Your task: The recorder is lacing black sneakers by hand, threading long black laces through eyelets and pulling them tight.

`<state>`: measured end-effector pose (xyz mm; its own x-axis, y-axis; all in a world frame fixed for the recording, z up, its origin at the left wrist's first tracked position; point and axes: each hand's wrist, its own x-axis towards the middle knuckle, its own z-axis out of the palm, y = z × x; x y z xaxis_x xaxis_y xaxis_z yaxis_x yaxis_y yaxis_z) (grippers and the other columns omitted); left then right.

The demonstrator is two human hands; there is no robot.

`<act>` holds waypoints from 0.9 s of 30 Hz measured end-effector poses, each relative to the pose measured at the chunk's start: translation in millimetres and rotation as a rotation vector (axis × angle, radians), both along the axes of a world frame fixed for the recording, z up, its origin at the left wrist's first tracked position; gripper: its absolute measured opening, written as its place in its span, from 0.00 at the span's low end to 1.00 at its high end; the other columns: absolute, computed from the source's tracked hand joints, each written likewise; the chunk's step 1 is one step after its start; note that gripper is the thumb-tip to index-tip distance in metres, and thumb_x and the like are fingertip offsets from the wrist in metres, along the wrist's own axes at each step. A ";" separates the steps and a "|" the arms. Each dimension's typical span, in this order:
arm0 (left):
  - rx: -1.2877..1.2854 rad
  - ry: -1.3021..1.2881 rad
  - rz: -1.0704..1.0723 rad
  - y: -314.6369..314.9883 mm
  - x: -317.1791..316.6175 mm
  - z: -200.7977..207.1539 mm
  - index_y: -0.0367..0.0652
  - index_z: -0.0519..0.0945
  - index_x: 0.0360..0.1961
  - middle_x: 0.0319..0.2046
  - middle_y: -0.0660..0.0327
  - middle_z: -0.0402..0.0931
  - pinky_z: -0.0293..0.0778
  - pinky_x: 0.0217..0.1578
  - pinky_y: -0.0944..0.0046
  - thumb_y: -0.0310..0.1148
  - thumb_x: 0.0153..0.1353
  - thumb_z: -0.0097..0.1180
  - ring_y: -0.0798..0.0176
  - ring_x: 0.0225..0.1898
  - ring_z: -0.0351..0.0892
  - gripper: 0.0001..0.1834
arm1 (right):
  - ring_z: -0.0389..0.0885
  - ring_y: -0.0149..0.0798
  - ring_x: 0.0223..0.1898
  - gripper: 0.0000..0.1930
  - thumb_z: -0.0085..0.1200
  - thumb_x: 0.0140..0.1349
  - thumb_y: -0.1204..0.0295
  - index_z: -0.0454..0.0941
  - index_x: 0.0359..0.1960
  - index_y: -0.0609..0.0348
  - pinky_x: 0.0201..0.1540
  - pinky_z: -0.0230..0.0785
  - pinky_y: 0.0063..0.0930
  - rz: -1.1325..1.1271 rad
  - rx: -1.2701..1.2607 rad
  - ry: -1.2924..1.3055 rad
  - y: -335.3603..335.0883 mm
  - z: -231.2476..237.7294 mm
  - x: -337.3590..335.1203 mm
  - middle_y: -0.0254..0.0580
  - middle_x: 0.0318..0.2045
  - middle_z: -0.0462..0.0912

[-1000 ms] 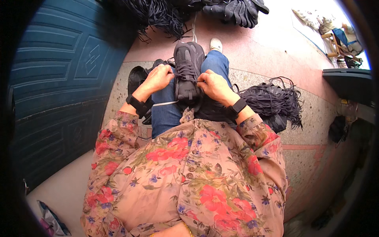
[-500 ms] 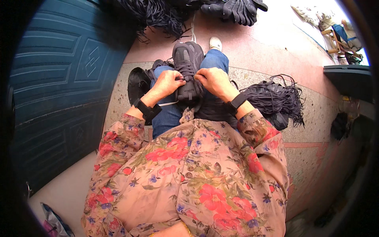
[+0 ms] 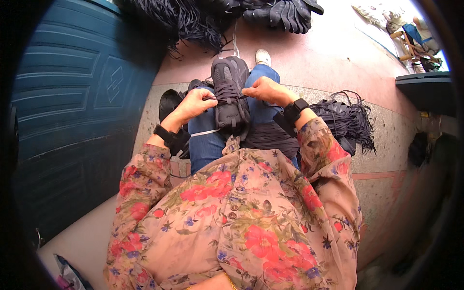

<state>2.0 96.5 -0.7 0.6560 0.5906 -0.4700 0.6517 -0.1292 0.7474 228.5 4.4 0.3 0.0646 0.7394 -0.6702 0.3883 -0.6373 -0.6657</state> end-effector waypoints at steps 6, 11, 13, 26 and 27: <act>-0.006 -0.096 -0.049 -5.5 8.5 -12.8 0.34 0.77 0.31 0.24 0.65 0.74 0.68 0.31 0.71 0.28 0.41 0.60 0.71 0.27 0.71 0.13 | 0.75 0.36 0.22 0.20 0.61 0.45 0.57 0.78 0.29 0.66 0.28 0.66 0.28 0.198 0.434 -0.016 -10.5 -12.6 -7.0 0.48 0.18 0.77; 0.384 0.006 -0.133 -17.3 17.1 -16.2 0.33 0.77 0.29 0.26 0.49 0.76 0.70 0.31 0.63 0.32 0.41 0.60 0.57 0.28 0.77 0.15 | 0.75 0.36 0.21 0.18 0.57 0.48 0.60 0.78 0.28 0.67 0.27 0.66 0.28 0.105 0.389 0.003 -11.1 -22.3 -11.5 0.49 0.18 0.77; 0.253 0.156 -0.247 -9.4 22.3 5.2 0.32 0.76 0.27 0.21 0.52 0.75 0.69 0.28 0.63 0.36 0.43 0.59 0.60 0.25 0.75 0.16 | 0.76 0.36 0.21 0.17 0.55 0.49 0.61 0.78 0.27 0.67 0.27 0.66 0.28 0.115 0.332 -0.010 -7.5 -17.4 -20.9 0.48 0.18 0.77; 0.425 0.054 -0.073 4.4 -16.0 21.9 0.36 0.79 0.29 0.22 0.53 0.76 0.71 0.29 0.65 0.35 0.43 0.59 0.61 0.26 0.76 0.14 | 0.76 0.34 0.22 0.18 0.52 0.47 0.59 0.79 0.23 0.66 0.27 0.67 0.27 0.050 0.003 -0.090 -11.0 6.5 13.7 0.43 0.17 0.78; 0.330 0.056 -0.065 13.3 -26.1 26.2 0.36 0.79 0.30 0.22 0.58 0.77 0.70 0.29 0.68 0.34 0.44 0.60 0.68 0.25 0.74 0.14 | 0.76 0.34 0.22 0.18 0.52 0.47 0.59 0.79 0.23 0.66 0.27 0.67 0.27 0.048 0.005 -0.092 -16.4 -0.9 21.4 0.43 0.17 0.78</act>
<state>-24.1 109.8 25.4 0.6759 0.6747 -0.2966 0.6729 -0.4009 0.6217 249.9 -12.0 -0.6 0.0898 0.7464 -0.6594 0.4777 -0.6132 -0.6291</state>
